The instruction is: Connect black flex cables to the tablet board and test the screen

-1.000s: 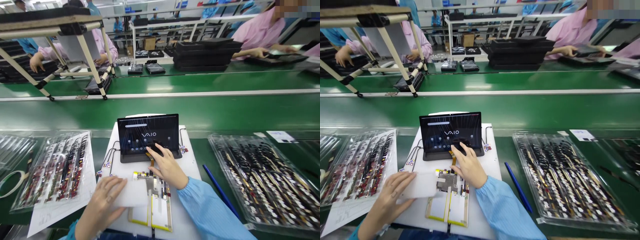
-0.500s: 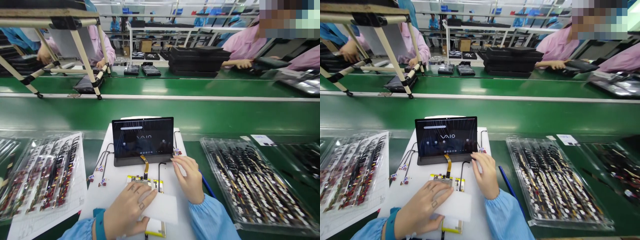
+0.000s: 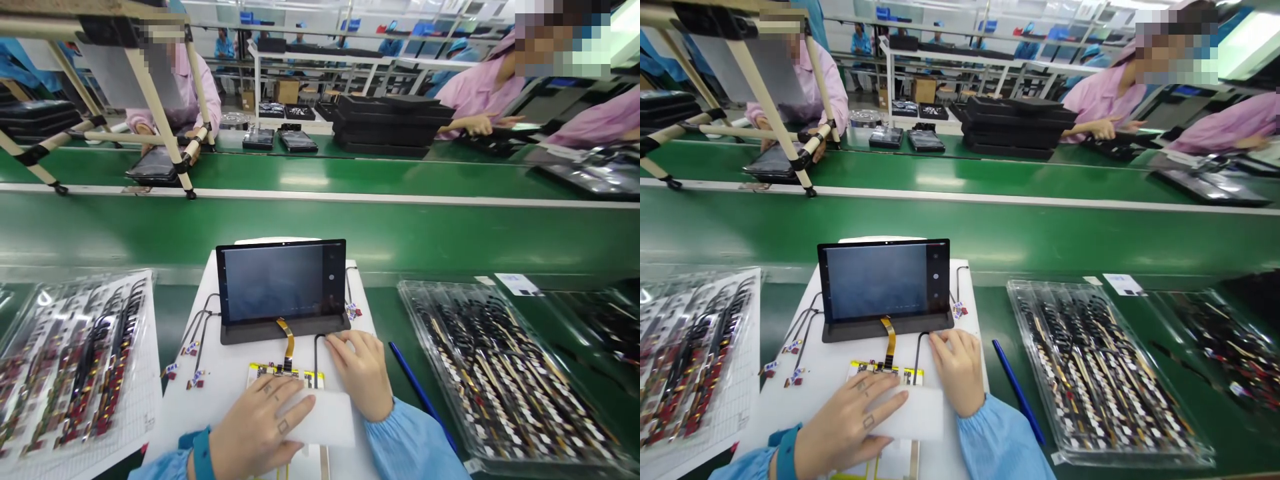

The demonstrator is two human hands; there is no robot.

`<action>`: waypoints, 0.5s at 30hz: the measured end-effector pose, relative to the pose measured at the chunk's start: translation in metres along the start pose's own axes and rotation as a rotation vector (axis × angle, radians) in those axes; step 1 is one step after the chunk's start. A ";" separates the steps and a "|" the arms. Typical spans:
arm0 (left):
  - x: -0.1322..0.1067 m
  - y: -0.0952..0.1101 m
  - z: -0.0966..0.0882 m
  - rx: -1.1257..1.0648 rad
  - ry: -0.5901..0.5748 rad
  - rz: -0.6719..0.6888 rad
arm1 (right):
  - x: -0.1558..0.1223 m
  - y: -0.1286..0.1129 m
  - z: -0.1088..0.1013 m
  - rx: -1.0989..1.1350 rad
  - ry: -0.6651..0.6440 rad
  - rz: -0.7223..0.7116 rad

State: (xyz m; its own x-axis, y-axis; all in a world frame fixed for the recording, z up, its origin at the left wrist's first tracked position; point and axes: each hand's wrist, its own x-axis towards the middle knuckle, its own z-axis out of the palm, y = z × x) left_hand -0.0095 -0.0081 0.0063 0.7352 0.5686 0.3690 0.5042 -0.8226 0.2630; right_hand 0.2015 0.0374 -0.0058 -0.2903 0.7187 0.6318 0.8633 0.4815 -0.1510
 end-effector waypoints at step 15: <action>-0.002 0.000 0.000 -0.062 0.020 0.009 | -0.001 0.000 -0.019 0.112 0.054 -0.129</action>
State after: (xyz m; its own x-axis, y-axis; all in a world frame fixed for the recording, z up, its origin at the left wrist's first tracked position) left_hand -0.0113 -0.0090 0.0055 0.7301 0.5617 0.3891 0.4680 -0.8260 0.3143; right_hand 0.2096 0.0265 0.0081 -0.3701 0.6210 0.6909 0.7684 0.6226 -0.1480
